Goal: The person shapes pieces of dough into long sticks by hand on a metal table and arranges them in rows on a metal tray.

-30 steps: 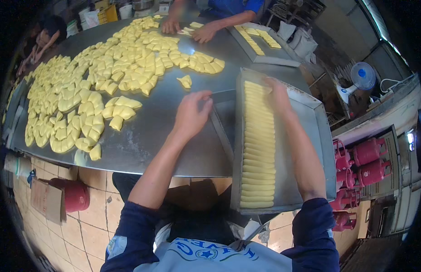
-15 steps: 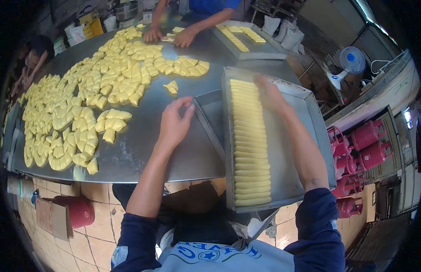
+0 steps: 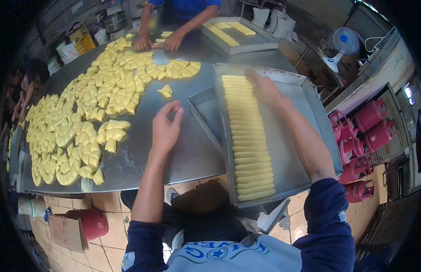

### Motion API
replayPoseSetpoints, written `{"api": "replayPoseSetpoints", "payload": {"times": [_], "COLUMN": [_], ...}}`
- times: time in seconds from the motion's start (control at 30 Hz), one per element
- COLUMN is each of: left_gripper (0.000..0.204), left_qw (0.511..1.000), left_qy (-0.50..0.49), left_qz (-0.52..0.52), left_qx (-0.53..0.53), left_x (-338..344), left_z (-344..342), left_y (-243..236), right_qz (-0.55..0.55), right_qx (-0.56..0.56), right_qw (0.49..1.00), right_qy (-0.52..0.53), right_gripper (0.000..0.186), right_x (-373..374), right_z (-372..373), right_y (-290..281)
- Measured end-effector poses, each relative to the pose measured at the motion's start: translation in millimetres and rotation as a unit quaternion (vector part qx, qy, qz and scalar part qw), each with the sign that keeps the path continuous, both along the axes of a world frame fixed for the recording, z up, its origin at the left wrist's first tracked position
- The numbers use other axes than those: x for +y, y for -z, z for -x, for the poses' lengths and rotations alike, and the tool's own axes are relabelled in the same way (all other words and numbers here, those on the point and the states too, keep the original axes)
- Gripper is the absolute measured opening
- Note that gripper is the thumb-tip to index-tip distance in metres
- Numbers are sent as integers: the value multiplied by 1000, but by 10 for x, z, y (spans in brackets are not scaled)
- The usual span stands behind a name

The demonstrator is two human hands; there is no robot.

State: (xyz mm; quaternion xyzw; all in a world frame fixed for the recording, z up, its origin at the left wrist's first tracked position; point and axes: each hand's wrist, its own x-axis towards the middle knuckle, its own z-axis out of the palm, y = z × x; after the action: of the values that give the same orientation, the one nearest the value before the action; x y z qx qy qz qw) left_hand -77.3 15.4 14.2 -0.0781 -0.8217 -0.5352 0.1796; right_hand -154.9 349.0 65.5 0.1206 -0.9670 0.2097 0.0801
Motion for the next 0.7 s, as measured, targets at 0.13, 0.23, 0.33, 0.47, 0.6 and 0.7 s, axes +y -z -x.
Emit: {"api": "replayPoseSetpoints", "payload": {"times": [0.13, 0.23, 0.33, 0.47, 0.6, 0.7], "left_gripper": [32, 32, 32, 33, 32, 35], "left_qw": [1000, 1000, 1000, 999, 998, 999], "left_qy": [9, 8, 2, 19, 18, 17], "left_qz": [-10, -21, -12, -21, -46, -25], "left_qx": [13, 8, -16, -33, -37, -9], "left_x": [1, -21, -39, -8, 23, 18], "left_z": [-5, -22, -51, -68, -73, -109], "left_y": [2, 4, 2, 11, 32, 0], "right_qz": [-25, 39, 2, 16, 77, 158], "right_qx": [-35, 21, 2, -5, 11, -24], "right_qw": [999, 999, 1000, 1000, 997, 984], "right_qy": [20, 12, -12, -14, 4, 82], "right_gripper": [52, 55, 61, 66, 65, 61], "right_x": [-35, -22, 14, 94, 138, 114], "right_z": [-102, -192, -265, -304, -288, -268], "right_y": [-90, -153, -149, -78, -26, -22]}}
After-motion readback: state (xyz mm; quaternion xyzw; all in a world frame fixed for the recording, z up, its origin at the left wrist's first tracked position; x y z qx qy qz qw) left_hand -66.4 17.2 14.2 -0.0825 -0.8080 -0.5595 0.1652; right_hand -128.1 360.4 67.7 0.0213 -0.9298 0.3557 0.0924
